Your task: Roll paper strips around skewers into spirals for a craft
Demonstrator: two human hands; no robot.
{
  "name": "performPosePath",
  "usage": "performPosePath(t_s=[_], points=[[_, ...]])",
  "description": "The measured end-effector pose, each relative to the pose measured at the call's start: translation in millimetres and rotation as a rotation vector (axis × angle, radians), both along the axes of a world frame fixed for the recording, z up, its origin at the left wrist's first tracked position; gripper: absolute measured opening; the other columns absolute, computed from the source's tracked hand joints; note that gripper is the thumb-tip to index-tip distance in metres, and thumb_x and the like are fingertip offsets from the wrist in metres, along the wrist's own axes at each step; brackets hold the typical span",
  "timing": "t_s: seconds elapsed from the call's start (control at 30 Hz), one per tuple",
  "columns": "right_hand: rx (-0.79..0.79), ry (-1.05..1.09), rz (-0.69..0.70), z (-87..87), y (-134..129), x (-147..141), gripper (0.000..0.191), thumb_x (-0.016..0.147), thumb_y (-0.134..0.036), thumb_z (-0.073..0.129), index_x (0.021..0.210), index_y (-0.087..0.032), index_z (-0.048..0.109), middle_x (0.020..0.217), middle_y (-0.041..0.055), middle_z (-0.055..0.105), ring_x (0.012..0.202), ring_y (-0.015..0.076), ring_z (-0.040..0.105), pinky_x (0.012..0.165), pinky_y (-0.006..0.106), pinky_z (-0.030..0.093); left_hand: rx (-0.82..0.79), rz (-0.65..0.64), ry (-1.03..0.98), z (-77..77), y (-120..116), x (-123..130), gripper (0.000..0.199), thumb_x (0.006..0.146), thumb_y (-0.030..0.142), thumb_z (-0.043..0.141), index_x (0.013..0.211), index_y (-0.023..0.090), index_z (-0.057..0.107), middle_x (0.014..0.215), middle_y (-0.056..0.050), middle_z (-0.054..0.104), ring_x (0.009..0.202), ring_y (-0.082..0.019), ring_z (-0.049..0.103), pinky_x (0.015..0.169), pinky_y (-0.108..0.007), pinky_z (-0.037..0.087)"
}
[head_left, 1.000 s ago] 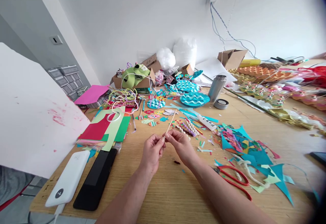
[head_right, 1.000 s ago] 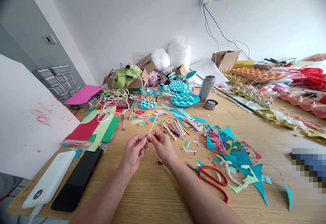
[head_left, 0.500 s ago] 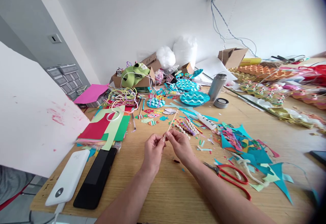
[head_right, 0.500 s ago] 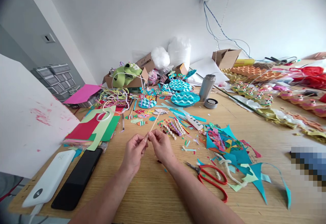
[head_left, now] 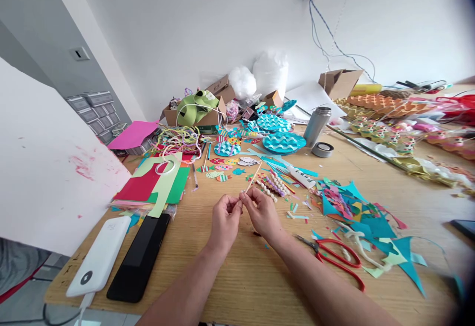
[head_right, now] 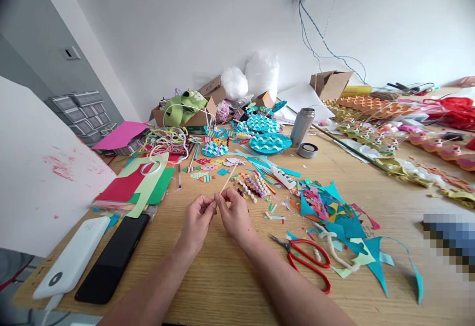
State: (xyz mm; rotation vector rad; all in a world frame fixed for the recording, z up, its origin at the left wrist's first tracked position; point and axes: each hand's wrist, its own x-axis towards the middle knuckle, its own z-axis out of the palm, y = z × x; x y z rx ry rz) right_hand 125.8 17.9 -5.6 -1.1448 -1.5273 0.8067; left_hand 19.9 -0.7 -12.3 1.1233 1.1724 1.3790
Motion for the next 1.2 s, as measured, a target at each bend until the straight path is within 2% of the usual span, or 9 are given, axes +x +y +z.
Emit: performPosePath(t_s=[0.13, 0.23, 0.37, 0.47, 0.6, 0.77, 0.87, 1.07, 1.2], points=[[-0.113, 0.223, 0.145, 0.7, 5, 3, 0.033, 0.077, -0.046, 0.054, 0.061, -0.018, 0.050, 0.057, -0.0007, 0.051, 0.054, 0.0129, 0.046, 0.053, 0.025, 0.037, -0.208, -0.098, -0.200, 9.0, -1, -1, 0.024, 0.072, 0.037, 0.060, 0.069, 0.016, 0.049, 0.057, 0.005, 0.048, 0.042, -0.003, 0.034, 0.035, -0.016, 0.019], [-0.167, 0.304, 0.190, 4.4, 6, 5, 0.035, 0.074, -0.049, 0.057, 0.062, -0.017, 0.054, 0.058, -0.0004, 0.053, 0.057, 0.0130, 0.048, 0.056, 0.025, 0.038, -0.237, -0.145, -0.276, 12.7, -1, -3, 0.026, 0.068, 0.036, 0.065, 0.069, 0.016, 0.048, 0.058, 0.005, 0.049, 0.040, -0.003, 0.034, 0.033, -0.015, 0.016], [-0.187, 0.300, 0.212, 8.8, 5, 6, 0.038, 0.077, -0.051, 0.052, 0.063, -0.016, 0.056, 0.059, 0.0005, 0.054, 0.061, 0.0144, 0.051, 0.062, 0.027, 0.041, -0.254, -0.149, -0.329, 11.2, 2, -4, 0.028, 0.065, 0.033, 0.068, 0.069, 0.015, 0.048, 0.056, 0.005, 0.049, 0.037, -0.001, 0.031, 0.032, -0.014, 0.013], [-0.176, 0.272, 0.215, 7.4, 5, 5, 0.038, 0.076, -0.052, 0.054, 0.064, -0.016, 0.055, 0.059, 0.0001, 0.053, 0.058, 0.0136, 0.049, 0.058, 0.026, 0.040, -0.250, -0.150, -0.332, 10.3, 3, -4, 0.027, 0.064, 0.033, 0.068, 0.068, 0.014, 0.049, 0.055, 0.005, 0.048, 0.036, -0.001, 0.030, 0.032, -0.014, 0.011], [-0.115, 0.147, 0.179, 3.9, 5, 5, 0.035, 0.077, -0.048, 0.054, 0.063, -0.017, 0.051, 0.057, -0.0007, 0.050, 0.054, 0.0121, 0.044, 0.051, 0.024, 0.035, -0.254, -0.158, -0.309, 11.3, 0, -4, 0.025, 0.064, 0.031, 0.068, 0.068, 0.014, 0.050, 0.054, 0.005, 0.048, 0.037, -0.001, 0.030, 0.033, -0.015, 0.011], [0.046, -0.074, 0.005, 1.1, 0, 2, 0.030, 0.082, -0.037, 0.049, 0.060, -0.018, 0.046, 0.059, -0.0004, 0.048, 0.056, 0.0125, 0.043, 0.053, 0.025, 0.033, -0.159, -0.088, -0.193, 11.0, -2, 0, 0.026, 0.066, 0.033, 0.067, 0.064, 0.014, 0.049, 0.051, 0.006, 0.046, 0.039, -0.001, 0.031, 0.035, -0.015, 0.015], [0.046, -0.059, -0.030, 0.0, 0, 1, 0.031, 0.082, -0.038, 0.050, 0.059, -0.018, 0.045, 0.057, -0.0007, 0.047, 0.055, 0.0125, 0.043, 0.053, 0.025, 0.034, -0.159, -0.076, -0.195, 10.3, -2, 2, 0.027, 0.067, 0.034, 0.067, 0.062, 0.014, 0.048, 0.049, 0.006, 0.045, 0.038, -0.001, 0.030, 0.034, -0.015, 0.015], [-0.093, 0.256, 0.244, 5.1, 5, 4, 0.038, 0.084, -0.048, 0.045, 0.063, -0.017, 0.052, 0.058, 0.0003, 0.053, 0.059, 0.0136, 0.050, 0.059, 0.025, 0.041, -0.270, -0.170, -0.414, 12.2, 1, -3, 0.028, 0.062, 0.031, 0.070, 0.064, 0.015, 0.047, 0.053, 0.005, 0.049, 0.035, 0.000, 0.029, 0.032, -0.015, 0.009], [-0.097, 0.236, 0.214, 4.8, 4, 4, 0.036, 0.077, -0.050, 0.055, 0.061, -0.017, 0.051, 0.055, -0.0011, 0.051, 0.053, 0.0121, 0.046, 0.052, 0.024, 0.038, -0.261, -0.185, -0.391, 12.8, 0, -4, 0.028, 0.063, 0.032, 0.069, 0.063, 0.015, 0.047, 0.053, 0.005, 0.049, 0.035, -0.001, 0.029, 0.033, -0.016, 0.010]])
